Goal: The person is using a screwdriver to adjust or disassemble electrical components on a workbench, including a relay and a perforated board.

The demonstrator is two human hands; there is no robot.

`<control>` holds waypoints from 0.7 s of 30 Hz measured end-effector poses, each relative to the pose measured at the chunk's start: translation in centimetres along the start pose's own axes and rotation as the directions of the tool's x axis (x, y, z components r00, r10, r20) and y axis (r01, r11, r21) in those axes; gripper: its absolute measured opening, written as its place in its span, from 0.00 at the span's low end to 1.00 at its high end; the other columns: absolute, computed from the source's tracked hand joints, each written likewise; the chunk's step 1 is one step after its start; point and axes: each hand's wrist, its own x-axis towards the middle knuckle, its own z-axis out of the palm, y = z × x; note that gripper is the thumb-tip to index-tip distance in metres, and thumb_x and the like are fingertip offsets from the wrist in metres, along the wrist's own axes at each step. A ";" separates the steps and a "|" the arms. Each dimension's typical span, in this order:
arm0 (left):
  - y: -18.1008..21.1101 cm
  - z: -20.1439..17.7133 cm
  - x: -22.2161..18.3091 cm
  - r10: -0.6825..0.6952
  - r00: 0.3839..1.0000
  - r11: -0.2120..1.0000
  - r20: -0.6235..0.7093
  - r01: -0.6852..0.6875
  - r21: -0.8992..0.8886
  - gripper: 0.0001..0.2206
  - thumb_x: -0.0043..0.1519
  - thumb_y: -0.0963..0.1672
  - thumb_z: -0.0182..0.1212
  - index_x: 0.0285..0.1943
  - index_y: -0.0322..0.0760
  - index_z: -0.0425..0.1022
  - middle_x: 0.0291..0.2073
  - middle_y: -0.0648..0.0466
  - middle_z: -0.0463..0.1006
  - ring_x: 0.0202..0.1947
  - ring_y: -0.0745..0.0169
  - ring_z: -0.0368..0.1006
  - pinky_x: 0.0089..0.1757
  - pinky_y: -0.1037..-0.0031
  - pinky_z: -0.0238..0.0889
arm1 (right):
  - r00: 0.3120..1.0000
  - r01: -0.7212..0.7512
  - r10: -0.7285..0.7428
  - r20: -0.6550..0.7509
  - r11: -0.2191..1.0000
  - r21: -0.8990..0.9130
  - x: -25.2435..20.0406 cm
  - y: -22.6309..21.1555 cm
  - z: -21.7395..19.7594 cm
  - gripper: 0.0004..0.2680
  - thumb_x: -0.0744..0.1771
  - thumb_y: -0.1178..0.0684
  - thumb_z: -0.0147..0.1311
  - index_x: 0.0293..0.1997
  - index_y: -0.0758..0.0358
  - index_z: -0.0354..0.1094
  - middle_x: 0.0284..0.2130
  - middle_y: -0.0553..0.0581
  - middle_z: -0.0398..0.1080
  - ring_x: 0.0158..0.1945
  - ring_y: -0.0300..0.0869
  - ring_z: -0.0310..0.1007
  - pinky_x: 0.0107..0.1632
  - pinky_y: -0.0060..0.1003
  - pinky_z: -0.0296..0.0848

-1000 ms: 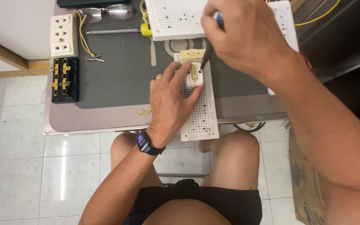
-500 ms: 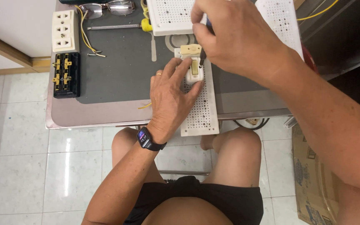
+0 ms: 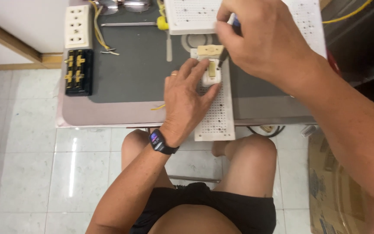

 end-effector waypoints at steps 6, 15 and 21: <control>0.4 -1.3 0.2 0.021 1.000 1.000 -0.015 -0.021 0.000 0.21 0.56 0.51 0.65 0.58 0.47 0.72 0.54 0.51 0.74 0.40 0.48 0.72 0.41 0.61 0.59 | 0.972 -0.145 0.155 0.177 0.987 -0.064 0.5 -1.4 -1.0 0.10 0.69 0.59 0.46 0.56 0.65 0.67 0.17 0.64 0.63 0.17 0.55 0.57 0.27 0.51 0.54; 0.6 -1.2 0.0 0.000 1.000 1.000 0.003 0.000 0.012 0.22 0.57 0.52 0.64 0.59 0.48 0.70 0.54 0.52 0.73 0.38 0.52 0.69 0.41 0.64 0.59 | 0.993 -0.104 0.112 0.047 0.985 -0.135 -0.4 -0.3 0.1 0.08 0.69 0.59 0.50 0.53 0.62 0.71 0.15 0.56 0.63 0.19 0.54 0.63 0.35 0.50 0.63; 0.2 -0.5 0.1 0.028 1.000 0.999 0.006 -0.028 0.016 0.23 0.57 0.52 0.65 0.61 0.46 0.70 0.56 0.50 0.72 0.41 0.50 0.70 0.42 0.62 0.59 | 0.999 -0.038 0.038 0.002 0.990 -0.138 0.2 -0.5 0.5 0.05 0.69 0.58 0.53 0.47 0.65 0.69 0.22 0.58 0.64 0.22 0.54 0.63 0.31 0.51 0.60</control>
